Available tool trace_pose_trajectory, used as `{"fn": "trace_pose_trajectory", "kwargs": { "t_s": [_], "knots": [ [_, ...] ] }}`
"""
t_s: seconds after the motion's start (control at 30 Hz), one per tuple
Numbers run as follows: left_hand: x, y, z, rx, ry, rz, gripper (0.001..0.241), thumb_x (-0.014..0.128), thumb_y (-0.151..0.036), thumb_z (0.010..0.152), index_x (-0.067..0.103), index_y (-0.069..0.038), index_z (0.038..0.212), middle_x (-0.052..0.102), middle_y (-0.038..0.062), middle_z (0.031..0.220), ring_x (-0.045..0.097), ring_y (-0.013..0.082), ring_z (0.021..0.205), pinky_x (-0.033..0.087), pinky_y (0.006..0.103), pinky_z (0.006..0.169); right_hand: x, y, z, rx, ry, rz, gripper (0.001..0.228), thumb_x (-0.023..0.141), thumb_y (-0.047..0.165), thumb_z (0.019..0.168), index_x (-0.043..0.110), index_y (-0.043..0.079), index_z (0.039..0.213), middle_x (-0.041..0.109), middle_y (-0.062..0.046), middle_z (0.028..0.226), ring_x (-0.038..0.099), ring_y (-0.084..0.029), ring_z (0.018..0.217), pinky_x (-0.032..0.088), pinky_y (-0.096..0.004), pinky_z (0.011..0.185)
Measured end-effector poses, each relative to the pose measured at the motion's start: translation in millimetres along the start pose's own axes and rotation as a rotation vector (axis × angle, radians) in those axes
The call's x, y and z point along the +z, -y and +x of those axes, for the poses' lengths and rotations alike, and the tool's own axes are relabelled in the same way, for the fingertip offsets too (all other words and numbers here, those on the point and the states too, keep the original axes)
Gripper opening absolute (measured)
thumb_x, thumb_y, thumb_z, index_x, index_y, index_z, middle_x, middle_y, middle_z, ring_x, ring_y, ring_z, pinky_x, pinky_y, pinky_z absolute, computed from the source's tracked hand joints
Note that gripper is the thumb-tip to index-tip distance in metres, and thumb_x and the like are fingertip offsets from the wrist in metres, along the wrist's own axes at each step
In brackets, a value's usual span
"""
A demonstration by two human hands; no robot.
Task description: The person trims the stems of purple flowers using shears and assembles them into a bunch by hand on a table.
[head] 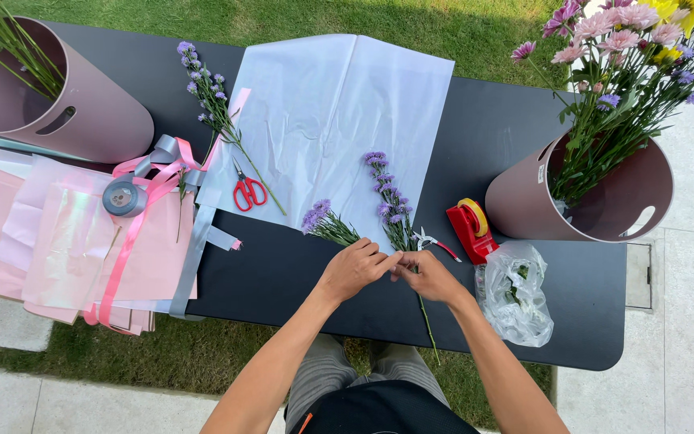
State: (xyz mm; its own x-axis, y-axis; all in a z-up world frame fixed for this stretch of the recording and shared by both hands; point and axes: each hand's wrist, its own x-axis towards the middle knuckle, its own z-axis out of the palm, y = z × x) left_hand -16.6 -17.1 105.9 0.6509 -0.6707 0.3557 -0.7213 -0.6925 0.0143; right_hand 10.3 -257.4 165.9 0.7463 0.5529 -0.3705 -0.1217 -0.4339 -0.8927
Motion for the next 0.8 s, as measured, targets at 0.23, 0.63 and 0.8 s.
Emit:
{"fn": "trace_pose_trajectory", "kwargs": {
  "t_s": [0.23,0.63,0.8],
  "knots": [
    [-33,-30,-1,-0.489,-0.315,-0.312,0.041,0.085,-0.013,0.109,0.075,-0.013,0.149,0.079,0.002,0.125,0.069,0.0182,0.119,0.056,0.0365,0.113,26,-12,3,-0.107,-0.234,-0.009,0.027,0.074,0.013,0.116,0.096,0.016,0.102,0.085,-0.007,0.081,0.075,-0.018,0.078,0.062,-0.038,0.081],
    [-7,-35,5,-1.443,-0.461,-1.508,0.022,0.091,-0.01,0.109,0.091,0.003,0.126,0.084,0.013,0.095,0.078,0.0128,0.084,0.068,0.027,0.08,27,7,4,-0.238,-0.31,-0.271,0.021,0.074,0.011,0.118,0.094,0.007,0.123,0.08,-0.011,0.087,0.072,-0.022,0.079,0.057,-0.037,0.079],
    [2,-32,0,-1.368,-0.494,-1.534,0.015,0.09,-0.007,0.108,0.092,0.003,0.119,0.082,0.012,0.089,0.077,0.0117,0.081,0.067,0.0255,0.081,27,11,1,-0.114,-0.299,0.113,0.02,0.077,0.01,0.116,0.096,0.007,0.121,0.088,-0.011,0.086,0.072,-0.016,0.079,0.057,-0.037,0.075]
  ]
}}
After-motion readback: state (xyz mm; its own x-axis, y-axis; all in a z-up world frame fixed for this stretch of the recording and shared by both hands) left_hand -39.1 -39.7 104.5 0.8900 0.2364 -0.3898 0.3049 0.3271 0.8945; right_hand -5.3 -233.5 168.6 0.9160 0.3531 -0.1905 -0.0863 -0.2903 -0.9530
